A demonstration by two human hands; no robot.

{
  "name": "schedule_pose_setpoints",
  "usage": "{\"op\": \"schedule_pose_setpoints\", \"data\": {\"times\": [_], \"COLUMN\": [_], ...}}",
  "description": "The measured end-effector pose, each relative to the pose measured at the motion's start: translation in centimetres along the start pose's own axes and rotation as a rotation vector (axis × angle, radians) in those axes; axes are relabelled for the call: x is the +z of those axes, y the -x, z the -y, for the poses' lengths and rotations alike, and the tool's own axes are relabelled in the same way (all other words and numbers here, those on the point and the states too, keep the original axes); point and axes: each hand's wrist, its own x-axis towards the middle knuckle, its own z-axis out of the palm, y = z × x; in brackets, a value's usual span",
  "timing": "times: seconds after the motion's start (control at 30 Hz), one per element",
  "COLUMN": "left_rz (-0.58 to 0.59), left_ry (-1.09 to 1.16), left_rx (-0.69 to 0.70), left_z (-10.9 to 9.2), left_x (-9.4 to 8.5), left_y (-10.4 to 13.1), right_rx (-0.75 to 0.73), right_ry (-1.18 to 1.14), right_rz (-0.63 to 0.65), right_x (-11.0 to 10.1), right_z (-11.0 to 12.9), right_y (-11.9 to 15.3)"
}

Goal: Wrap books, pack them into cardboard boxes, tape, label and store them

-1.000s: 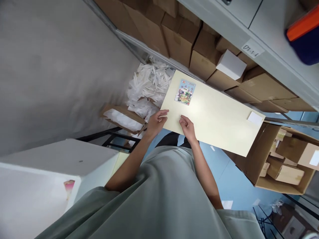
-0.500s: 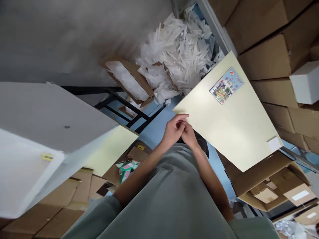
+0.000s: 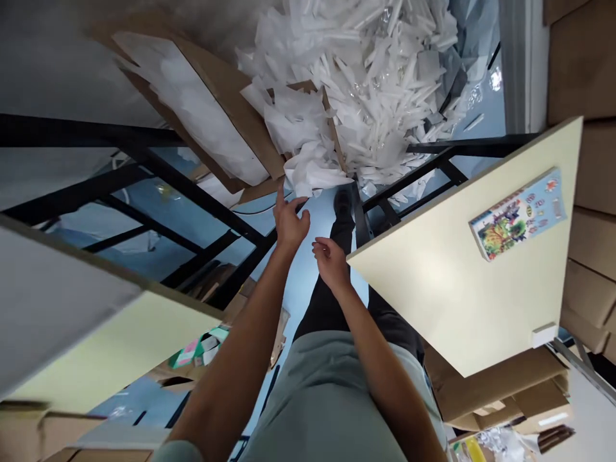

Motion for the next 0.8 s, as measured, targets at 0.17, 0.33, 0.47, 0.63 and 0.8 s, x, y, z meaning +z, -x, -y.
{"op": "schedule_pose_setpoints", "data": {"times": [0.17,0.33,0.47,0.63,0.8], "left_rz": [-0.027,-0.145,-0.304,-0.514,-0.530], "left_ry": [-0.142,-0.131,-0.163,-0.120,0.054], "left_rx": [-0.010,0.024,-0.001,-0.014,-0.060], "left_z": [3.3,1.7,-2.8,-8.9,-11.9], "left_x": [2.8,0.6,-3.7,-8.7,-11.2], "left_y": [-7.3,-8.4,-6.5,-4.0,-2.7], "right_rx": [0.027,0.025,0.002,-0.130,-0.172], "right_ry": [-0.037,-0.032,-0.074,-0.123,-0.223], "right_rz": [-0.023,-0.043,-0.031,-0.047,-0.056], "right_x": [0.9,0.9,2.1,5.1,6.1], "right_z": [-0.7,0.0,1.7,4.7,7.8], "right_y": [-2.3,-2.0,-1.1,0.0,0.3]}}
